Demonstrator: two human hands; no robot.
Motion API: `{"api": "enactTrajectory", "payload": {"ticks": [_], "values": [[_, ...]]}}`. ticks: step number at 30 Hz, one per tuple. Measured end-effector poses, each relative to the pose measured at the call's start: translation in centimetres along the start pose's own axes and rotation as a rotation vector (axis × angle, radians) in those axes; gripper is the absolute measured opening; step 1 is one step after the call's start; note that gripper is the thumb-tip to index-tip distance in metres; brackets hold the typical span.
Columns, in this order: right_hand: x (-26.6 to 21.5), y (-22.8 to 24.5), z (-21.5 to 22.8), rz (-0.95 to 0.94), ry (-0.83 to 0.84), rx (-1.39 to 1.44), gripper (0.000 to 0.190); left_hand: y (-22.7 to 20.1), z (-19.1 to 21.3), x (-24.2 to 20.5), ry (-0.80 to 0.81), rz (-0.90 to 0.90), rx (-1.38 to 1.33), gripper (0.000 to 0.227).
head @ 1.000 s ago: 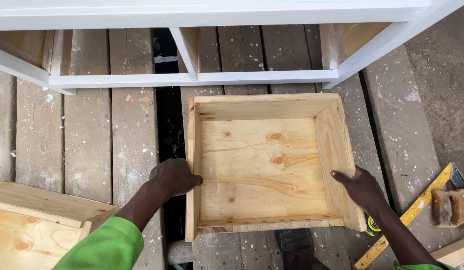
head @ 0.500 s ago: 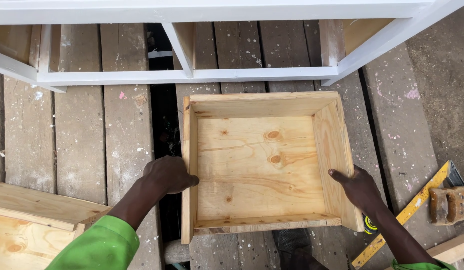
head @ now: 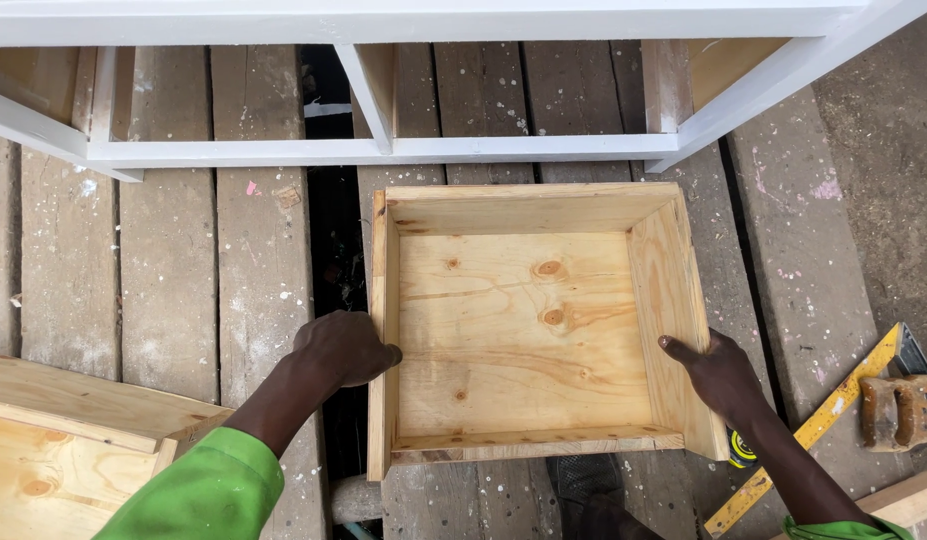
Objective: Fitting a wooden drawer into a white cabinet frame and using a tape measure and pencil to mark measurements on the frame.
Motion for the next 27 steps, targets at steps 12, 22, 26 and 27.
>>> {"api": "enactTrajectory", "payload": {"ticks": [12,22,26,27], "values": [[-2.3,2.3,0.8,-0.007,-0.007,0.004,0.049,-0.5,0.8,-0.1,-0.006,-0.027,0.027,0.042],[1.1,-1.6,0.3,0.018,-0.065,-0.039,0.044,-2.0,4.8,-2.2,-0.155,-0.102,0.085,0.052],[-0.8,1.5,1.1,-0.067,-0.079,-0.067,0.055,-0.6,2.7,-0.9,-0.161,-0.028,0.079,0.063],[-0.5,1.4,1.5,-0.087,-0.102,-0.129,0.058,-0.4,2.2,-0.6,-0.189,-0.027,0.015,0.067]]}}
Point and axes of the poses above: each hand's wrist, its own x-axis towards the middle knuckle, its own z-axis out of the back of the hand, y = z × x, the point moved 7 cm from there along x, towards the middle knuckle, and after that the axes turned 7 degrees about -x, right-handed, at the moved point
